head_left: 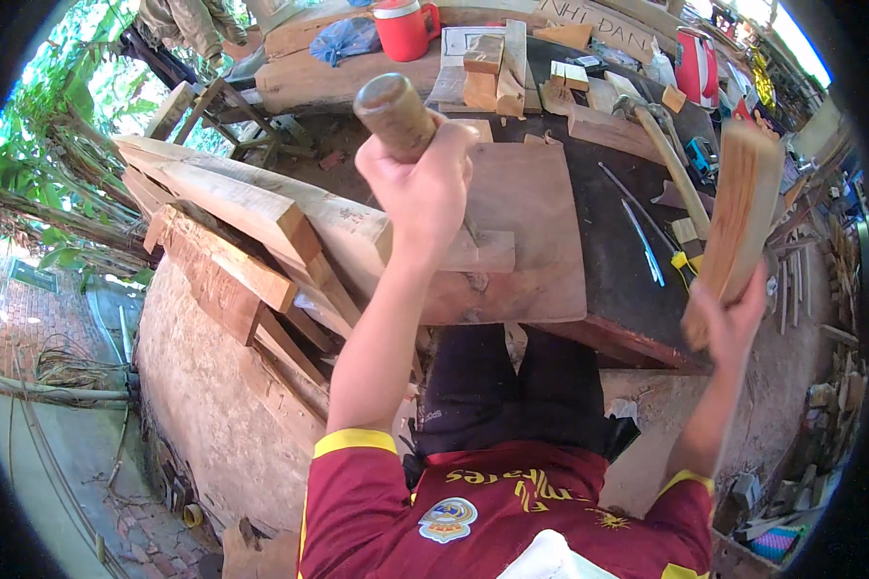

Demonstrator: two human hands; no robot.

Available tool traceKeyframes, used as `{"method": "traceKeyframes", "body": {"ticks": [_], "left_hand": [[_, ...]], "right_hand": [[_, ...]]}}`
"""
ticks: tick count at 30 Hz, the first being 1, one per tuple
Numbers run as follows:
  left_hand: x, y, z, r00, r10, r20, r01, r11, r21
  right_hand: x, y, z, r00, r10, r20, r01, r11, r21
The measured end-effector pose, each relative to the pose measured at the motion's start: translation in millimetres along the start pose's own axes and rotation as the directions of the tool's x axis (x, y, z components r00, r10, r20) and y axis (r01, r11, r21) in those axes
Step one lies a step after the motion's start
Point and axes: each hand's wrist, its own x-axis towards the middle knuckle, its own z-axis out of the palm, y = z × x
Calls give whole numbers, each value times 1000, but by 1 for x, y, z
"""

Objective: The person uses a chisel and a wooden mallet to carve a rectangular piece of wood on a workbench. They repeatedly strike the chisel to remove wood shavings, occasionally pausing to inspect the carved surface and reposition the wood.

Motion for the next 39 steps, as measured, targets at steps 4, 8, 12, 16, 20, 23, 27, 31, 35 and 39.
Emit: {"method": "traceKeyframes", "body": {"ticks": [4, 8, 12, 16, 20, 23, 27, 31, 35, 39], "left_hand": [[4, -5, -6, 998, 68, -6, -68, 998, 14], [5, -9, 0, 996, 90, 26, -91, 996, 15], [9, -17, -9, 985, 174, 23, -175, 982, 74], [4, -4, -12, 999, 10, -50, -17, 989, -145], [1, 2, -9, 997, -22, -80, 11, 991, -133], [4, -9, -4, 998, 59, 4, -60, 998, 26], [5, -14, 3, 990, 134, 42, -139, 982, 128], [4, -19, 11, 988, 142, 54, -149, 977, 151], [5, -15, 13, 988, 144, 56, -152, 972, 179], [3, -18, 23, 980, 157, 123, -181, 960, 215]], "right_hand": [[96, -84, -8, 925, -364, -107, 329, 910, -252], [144, -163, -14, 912, -386, 137, 397, 916, -63], [123, -235, 39, 501, -658, 563, 612, 729, 307], [102, -255, 50, 675, -528, 515, 736, 524, -428], [99, -255, 51, 771, -622, 140, 632, 720, -286], [99, -245, 44, 761, -647, 55, 638, 729, -247], [98, -224, 31, 655, -744, 133, 748, 613, -256], [108, -211, 24, 697, -715, 53, 689, 647, -325], [112, -225, 27, 848, -512, 140, 512, 858, 37], [125, -215, 27, 515, -695, 502, 857, 407, -316]]}}
